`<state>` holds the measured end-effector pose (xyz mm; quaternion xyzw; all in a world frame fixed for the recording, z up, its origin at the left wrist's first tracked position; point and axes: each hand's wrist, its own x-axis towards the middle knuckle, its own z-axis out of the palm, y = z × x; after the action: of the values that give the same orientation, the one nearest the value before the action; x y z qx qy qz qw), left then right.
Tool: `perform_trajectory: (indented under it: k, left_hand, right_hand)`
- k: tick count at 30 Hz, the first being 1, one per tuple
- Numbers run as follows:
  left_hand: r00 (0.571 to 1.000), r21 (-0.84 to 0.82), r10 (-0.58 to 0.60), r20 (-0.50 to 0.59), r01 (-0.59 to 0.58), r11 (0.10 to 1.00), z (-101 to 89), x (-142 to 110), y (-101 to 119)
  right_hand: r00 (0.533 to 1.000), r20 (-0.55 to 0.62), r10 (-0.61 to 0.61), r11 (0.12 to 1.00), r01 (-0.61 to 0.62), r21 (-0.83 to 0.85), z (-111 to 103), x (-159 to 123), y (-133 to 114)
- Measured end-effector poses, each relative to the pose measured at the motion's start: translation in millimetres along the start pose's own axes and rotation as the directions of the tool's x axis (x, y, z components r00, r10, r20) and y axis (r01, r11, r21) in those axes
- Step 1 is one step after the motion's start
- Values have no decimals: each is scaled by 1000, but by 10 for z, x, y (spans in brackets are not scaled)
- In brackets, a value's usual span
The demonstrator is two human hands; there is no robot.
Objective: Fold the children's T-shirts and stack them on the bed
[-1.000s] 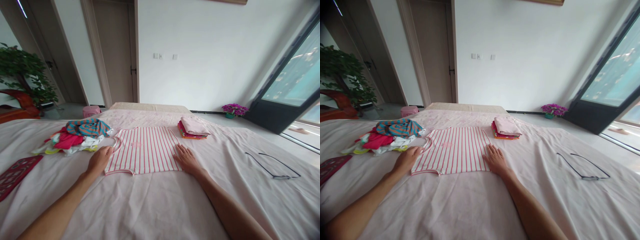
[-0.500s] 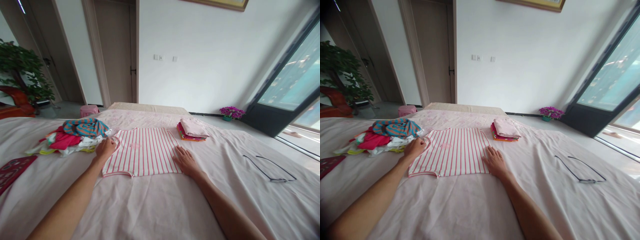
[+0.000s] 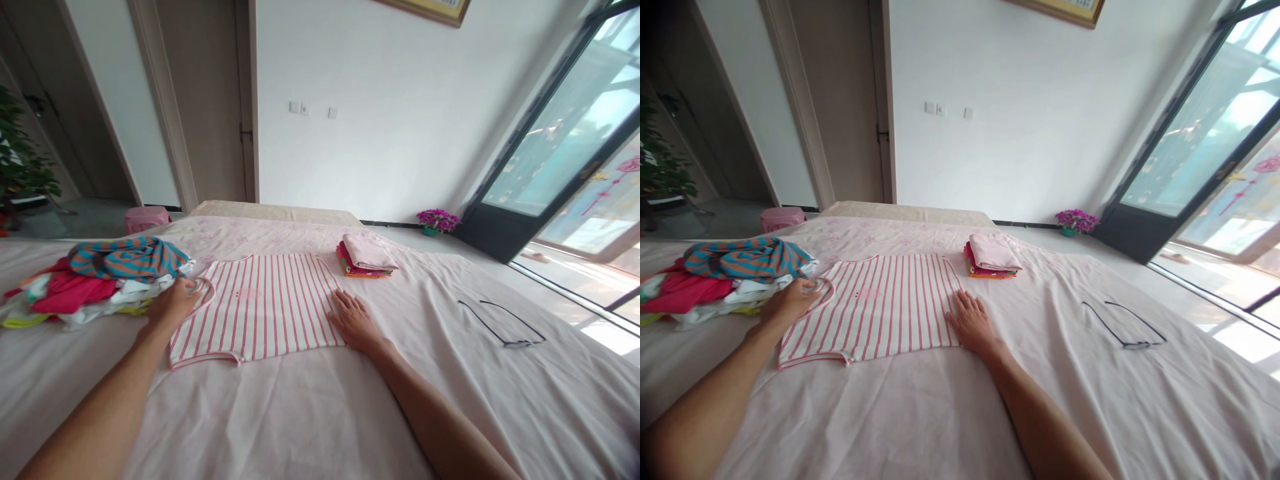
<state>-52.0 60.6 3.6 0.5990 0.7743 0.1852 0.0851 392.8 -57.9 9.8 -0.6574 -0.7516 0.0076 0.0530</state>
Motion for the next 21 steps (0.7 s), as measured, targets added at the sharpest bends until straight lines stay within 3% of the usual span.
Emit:
perform_trajectory:
  k: [2,4,6,8,11,15,21]
  left_hand:
    - [999,60,-52,-13,52,997,-14,-82,37]
    - [999,88,-32,-37,36,995,-16,-168,78]
    - [991,156,68,-111,-50,986,2,-226,100]
    - [955,238,240,-172,-196,951,39,-237,96]
    - [889,269,435,-140,-389,881,105,-178,52]
    - [897,259,425,-120,-385,886,171,-89,-18]
    - [877,278,455,-157,-403,872,208,-96,-78]
  right_hand:
    - [1000,-3,1,1000,-1,11,-11,-14,-11]
    - [1000,-9,3,1000,-3,24,-15,-26,-12]
    - [1000,-20,4,999,-3,50,-17,-27,7]
    - [999,-48,10,995,-5,98,-24,-2,49]
    - [991,-107,76,986,-58,155,-72,109,129]
    - [969,-129,208,965,-182,190,-200,408,188]
    - [922,-19,386,906,-375,198,-247,911,150]
